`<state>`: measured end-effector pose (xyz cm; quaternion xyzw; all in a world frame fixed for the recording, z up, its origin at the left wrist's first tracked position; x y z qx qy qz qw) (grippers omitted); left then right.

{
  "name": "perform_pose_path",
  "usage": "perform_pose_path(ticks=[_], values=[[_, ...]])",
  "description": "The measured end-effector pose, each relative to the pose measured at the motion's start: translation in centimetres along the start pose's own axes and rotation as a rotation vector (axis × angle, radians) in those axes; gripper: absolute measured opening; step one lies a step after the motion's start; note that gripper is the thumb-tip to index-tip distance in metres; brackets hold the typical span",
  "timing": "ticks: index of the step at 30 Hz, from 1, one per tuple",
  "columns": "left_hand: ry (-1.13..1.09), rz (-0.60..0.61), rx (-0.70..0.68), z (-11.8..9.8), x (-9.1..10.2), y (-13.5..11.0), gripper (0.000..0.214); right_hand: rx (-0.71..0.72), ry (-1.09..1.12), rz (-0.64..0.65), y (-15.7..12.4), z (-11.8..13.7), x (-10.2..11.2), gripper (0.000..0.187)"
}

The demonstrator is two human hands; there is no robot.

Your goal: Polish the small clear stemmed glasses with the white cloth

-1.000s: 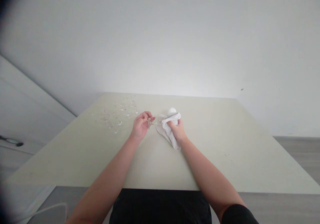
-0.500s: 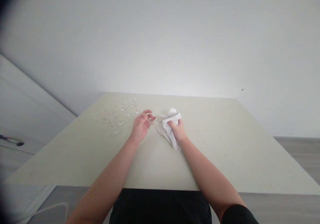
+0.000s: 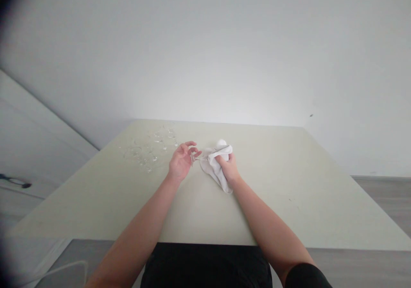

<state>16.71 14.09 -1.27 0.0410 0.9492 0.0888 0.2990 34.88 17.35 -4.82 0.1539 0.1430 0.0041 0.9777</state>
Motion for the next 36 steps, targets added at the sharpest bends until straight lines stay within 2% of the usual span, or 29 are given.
perform_pose_path(ticks=[17,28,36], values=[[-0.023,-0.011,0.047,-0.07,0.19,0.12,0.020,0.012,-0.019,0.012,-0.03,-0.28,0.13,0.046],[-0.086,0.030,0.056,0.23,0.34,0.19,0.018,-0.013,0.018,-0.007,-0.11,-0.34,0.06,0.047],[-0.089,-0.001,0.062,0.30,0.17,0.17,0.012,-0.022,0.005,-0.019,0.02,-0.54,0.18,0.046]])
Point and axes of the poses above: each hand's wrist, its own y-axis towards the middle knuckle, its own x-axis out of the back of the hand, z = x × y, the point moved 1 cm from there along y, towards the middle knuckle, and after that the axes turned 11 degrees about x, right-handed, at the moved point
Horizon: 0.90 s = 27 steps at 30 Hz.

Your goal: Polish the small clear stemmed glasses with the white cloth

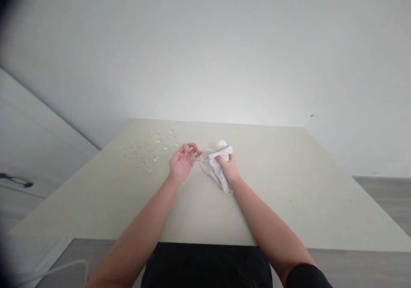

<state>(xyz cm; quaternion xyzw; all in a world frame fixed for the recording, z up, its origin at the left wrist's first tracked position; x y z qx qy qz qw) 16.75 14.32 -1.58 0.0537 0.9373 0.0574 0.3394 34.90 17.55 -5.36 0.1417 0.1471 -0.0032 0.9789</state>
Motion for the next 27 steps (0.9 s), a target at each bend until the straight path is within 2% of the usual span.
perform_pose_path(ticks=[8,21,24,27], values=[[-0.021,0.023,0.019,0.0,0.0,0.0,0.014,-0.001,-0.003,0.009,-0.1,0.2,-0.1,0.045],[0.165,-0.088,-0.036,0.7,-0.1,0.6,0.026,-0.020,0.020,-0.010,-0.1,0.2,-0.2,0.044],[0.384,-0.072,-0.123,1.0,0.3,0.5,0.025,-0.075,0.059,-0.083,-0.2,0.5,-0.4,0.041],[0.821,0.060,-0.318,1.2,0.6,-0.1,0.038,-0.133,0.108,-0.100,-0.3,0.8,-0.8,0.038]])
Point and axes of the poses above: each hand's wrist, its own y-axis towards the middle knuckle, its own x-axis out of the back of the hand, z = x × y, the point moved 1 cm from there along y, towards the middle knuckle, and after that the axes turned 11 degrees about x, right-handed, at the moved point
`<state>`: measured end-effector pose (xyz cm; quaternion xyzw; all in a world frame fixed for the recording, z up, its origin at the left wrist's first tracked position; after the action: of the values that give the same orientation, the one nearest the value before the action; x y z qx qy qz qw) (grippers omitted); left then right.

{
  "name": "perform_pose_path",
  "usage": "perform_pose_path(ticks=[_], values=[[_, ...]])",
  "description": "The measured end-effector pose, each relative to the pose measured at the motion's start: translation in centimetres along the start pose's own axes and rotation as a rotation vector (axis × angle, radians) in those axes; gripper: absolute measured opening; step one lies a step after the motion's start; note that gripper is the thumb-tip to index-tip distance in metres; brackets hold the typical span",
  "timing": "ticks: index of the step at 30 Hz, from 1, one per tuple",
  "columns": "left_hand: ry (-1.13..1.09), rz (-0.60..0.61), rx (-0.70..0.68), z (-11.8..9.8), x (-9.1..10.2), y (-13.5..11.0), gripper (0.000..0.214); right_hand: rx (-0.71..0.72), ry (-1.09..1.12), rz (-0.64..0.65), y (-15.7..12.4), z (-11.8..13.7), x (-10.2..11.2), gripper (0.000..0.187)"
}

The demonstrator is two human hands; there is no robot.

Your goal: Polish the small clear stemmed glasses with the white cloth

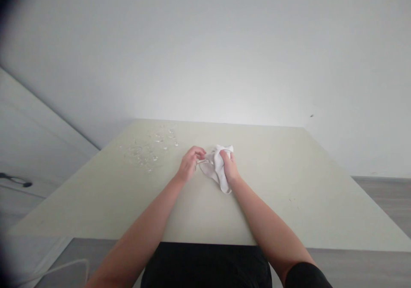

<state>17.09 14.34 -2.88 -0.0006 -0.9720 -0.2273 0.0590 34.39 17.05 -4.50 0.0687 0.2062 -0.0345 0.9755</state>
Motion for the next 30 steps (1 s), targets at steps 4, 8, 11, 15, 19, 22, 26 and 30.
perform_pose_path(ticks=[4,8,11,15,19,22,26,30], values=[[0.455,-0.020,-0.343,-0.4,0.4,-1.1,0.039,-0.125,0.008,0.065,0.0,0.1,-0.3,0.043],[0.586,0.017,-0.396,-0.7,0.4,-1.3,0.025,-0.156,-0.015,0.100,-0.1,0.2,-0.2,0.045],[0.374,-0.009,-0.103,-0.2,0.5,-0.5,0.029,-0.073,-0.078,0.149,-0.3,0.2,0.1,0.046],[-0.060,-0.066,0.492,1.2,0.6,0.8,0.030,0.134,-0.192,0.293,-0.6,0.0,0.3,0.049],[-0.187,-0.083,0.631,1.1,0.4,1.0,0.033,0.215,-0.225,0.269,-0.4,-0.4,0.3,0.050],[-0.037,-0.142,0.256,-0.1,0.1,0.3,0.026,0.087,-0.122,0.152,-0.1,-0.5,0.2,0.045],[0.214,0.024,-0.071,-1.1,0.0,-1.0,0.016,-0.213,-0.008,0.237,-0.3,-0.3,-0.1,0.041],[0.194,-0.071,-0.031,-0.9,0.5,-0.9,0.020,-0.150,-0.084,0.218,-0.6,0.0,-0.1,0.044]])
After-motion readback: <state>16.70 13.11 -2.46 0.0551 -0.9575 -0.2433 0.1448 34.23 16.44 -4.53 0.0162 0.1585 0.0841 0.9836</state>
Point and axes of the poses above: each hand's wrist, its own y-axis towards the middle knuckle, its own x-axis out of the back of the hand, z = x × y, the point moved 1 cm from there along y, towards the middle knuckle, and after that the axes turned 11 degrees about x, right-handed, at the moved point
